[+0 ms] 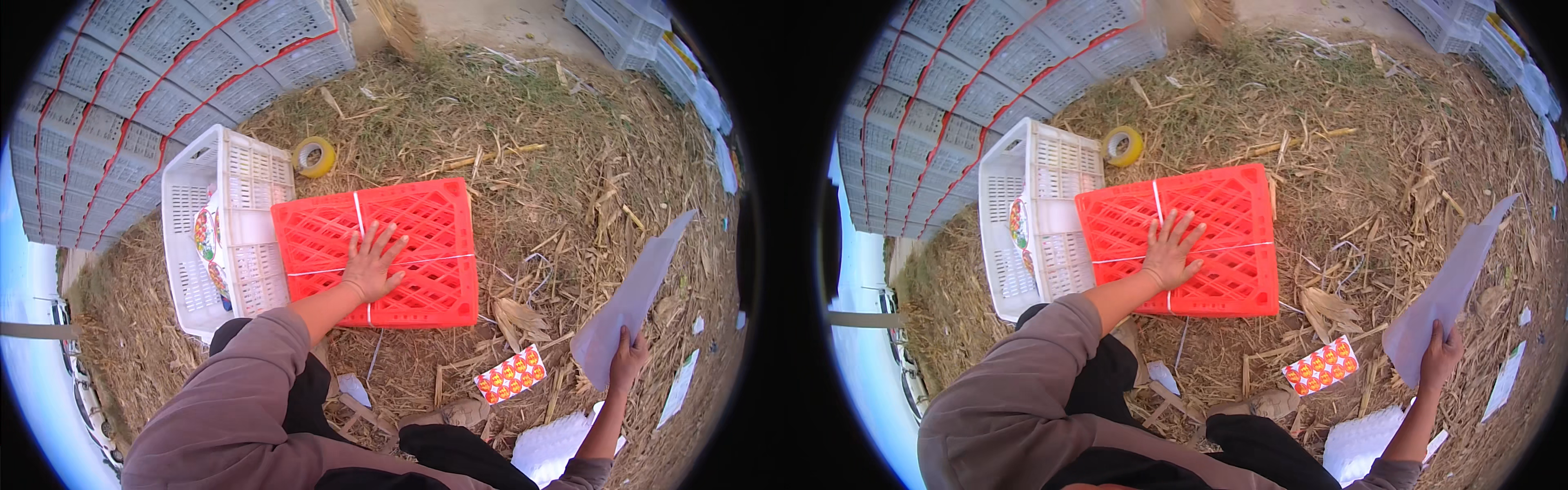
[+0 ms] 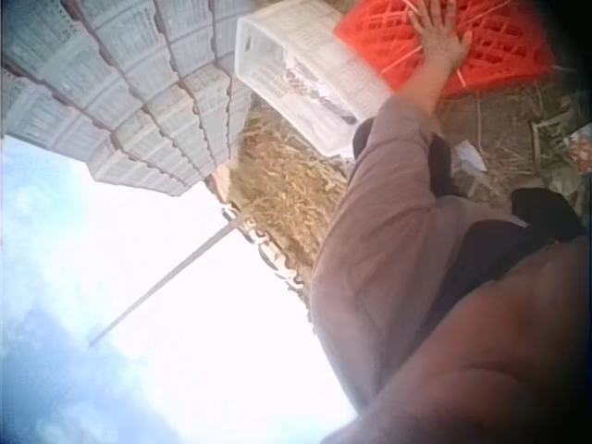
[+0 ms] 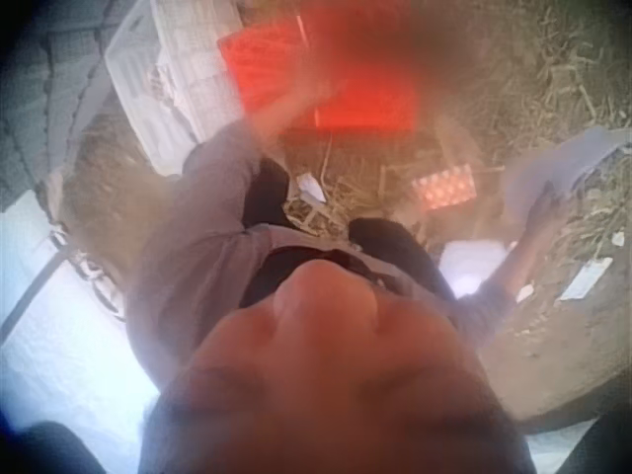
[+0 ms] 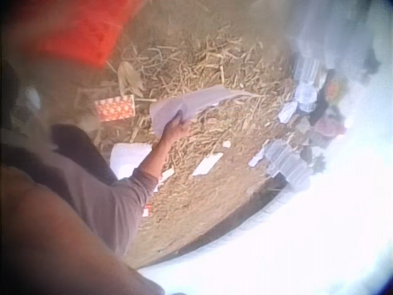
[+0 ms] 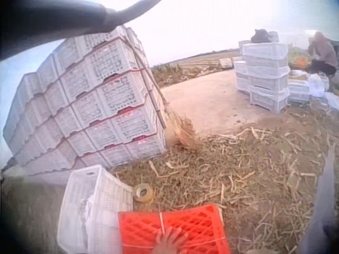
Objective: The person sits on a straw-covered ground and repeatedly peels circular stickers from sheets, then presses each sticker onto the top of stacked red plastic crates. The person handles sticker sheets and red crates throughout the clip.
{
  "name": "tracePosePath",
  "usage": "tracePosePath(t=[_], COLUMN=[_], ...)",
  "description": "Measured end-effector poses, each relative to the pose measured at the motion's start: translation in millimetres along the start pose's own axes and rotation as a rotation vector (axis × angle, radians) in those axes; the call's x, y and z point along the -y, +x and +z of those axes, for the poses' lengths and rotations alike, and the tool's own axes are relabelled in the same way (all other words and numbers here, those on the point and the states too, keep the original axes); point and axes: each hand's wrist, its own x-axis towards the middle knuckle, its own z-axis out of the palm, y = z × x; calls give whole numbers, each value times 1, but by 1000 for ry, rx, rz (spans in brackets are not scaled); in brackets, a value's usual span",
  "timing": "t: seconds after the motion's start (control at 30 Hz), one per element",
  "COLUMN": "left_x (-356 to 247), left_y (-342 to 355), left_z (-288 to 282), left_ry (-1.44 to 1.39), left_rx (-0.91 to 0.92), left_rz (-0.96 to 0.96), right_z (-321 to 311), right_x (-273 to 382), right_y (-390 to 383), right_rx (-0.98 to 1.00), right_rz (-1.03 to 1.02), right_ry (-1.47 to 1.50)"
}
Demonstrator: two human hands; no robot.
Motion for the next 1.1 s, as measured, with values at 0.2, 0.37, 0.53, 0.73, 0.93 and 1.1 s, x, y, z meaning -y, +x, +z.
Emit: tracePosePath(t=[0.2, 0.37, 0.53, 0.73, 0.93, 1.1], left_x=[-7, -51, -90, -33, 13, 33], left_y=[10, -18, -146, -245, -299, -330], left_z=[-54, -156, -217, -230, -249, -261], left_ry=[-161, -619, -1848, -2174, -1688, -1773], left_rx=[172, 396, 91, 169, -26, 49], left_rz=[-1, 5, 599, 359, 486, 359], right_z=[49, 78, 106, 125, 118, 109], right_x=[174, 291, 373, 420, 445, 442], right_y=[-81, -156, -248, -326, -361, -370], right_rx=[131, 188, 544, 851, 1035, 887], right_rz=[-172, -610, -622, -419, -274, -343], right_ry=[222, -80, 72, 138, 422, 500])
